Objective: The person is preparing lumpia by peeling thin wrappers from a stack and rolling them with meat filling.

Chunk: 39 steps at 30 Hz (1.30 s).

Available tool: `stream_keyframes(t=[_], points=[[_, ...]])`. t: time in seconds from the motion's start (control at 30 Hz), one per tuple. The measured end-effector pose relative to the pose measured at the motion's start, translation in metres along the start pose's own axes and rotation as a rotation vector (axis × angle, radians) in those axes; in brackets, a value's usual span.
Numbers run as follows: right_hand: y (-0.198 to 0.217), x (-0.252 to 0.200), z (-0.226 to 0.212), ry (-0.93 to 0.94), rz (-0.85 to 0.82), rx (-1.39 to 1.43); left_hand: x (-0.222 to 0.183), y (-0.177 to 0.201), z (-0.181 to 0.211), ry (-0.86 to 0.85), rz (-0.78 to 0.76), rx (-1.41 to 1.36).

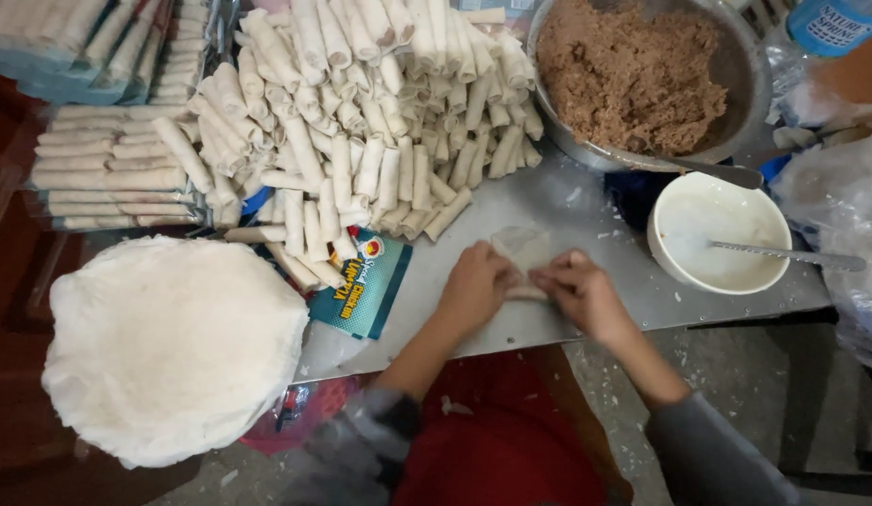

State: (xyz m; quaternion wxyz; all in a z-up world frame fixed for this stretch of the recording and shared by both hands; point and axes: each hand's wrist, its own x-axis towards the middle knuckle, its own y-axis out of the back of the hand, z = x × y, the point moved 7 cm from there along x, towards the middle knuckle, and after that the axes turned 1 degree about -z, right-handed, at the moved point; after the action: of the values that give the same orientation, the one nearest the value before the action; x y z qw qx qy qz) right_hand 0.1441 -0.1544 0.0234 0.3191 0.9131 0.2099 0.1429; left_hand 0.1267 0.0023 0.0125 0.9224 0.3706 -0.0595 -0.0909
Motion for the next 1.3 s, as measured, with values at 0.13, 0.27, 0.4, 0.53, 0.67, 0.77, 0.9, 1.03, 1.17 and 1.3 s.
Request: stream_keyframes(t=[0.13,0.27,0.4,0.53,0.67,0.77,0.9,1.03,1.17,1.3], points=[[0.008,0.01,0.003,0.025,0.097,0.014,-0.004,-0.017,-0.003,-0.192,0.17,0.171],[0.014,0.002,-0.04,0.018,-0.017,0.01,-0.03,-0.003,0.041,-0.378,0.125,0.405],[0.008,0.024,-0.01,0.013,-0.031,-0.065,0.02,0.011,0.002,-0.078,-0.045,0.013],[0.012,0.033,0.014,0.092,0.096,-0.047,0.044,0.009,0.002,-0.147,0.024,0.057],[0.017,0.028,-0.019,0.154,0.07,-0.052,0.024,0.001,0.023,-0.259,-0.052,0.341],[0.016,0.026,-0.024,0.17,0.056,-0.041,0.023,0.002,0.014,-0.262,-0.132,0.253],[0.012,0.037,-0.002,0.058,-0.064,-0.04,0.035,0.007,-0.001,-0.112,-0.191,0.026],[0.004,0.052,0.039,0.018,-0.003,-0.12,0.057,0.011,-0.009,-0.109,-0.058,0.043],[0.01,0.047,0.029,-0.001,0.035,-0.087,0.022,0.0,0.028,-0.217,-0.116,0.497],[0.005,0.05,0.04,0.035,-0.066,-0.054,0.024,0.002,0.041,-0.159,-0.251,0.42]])
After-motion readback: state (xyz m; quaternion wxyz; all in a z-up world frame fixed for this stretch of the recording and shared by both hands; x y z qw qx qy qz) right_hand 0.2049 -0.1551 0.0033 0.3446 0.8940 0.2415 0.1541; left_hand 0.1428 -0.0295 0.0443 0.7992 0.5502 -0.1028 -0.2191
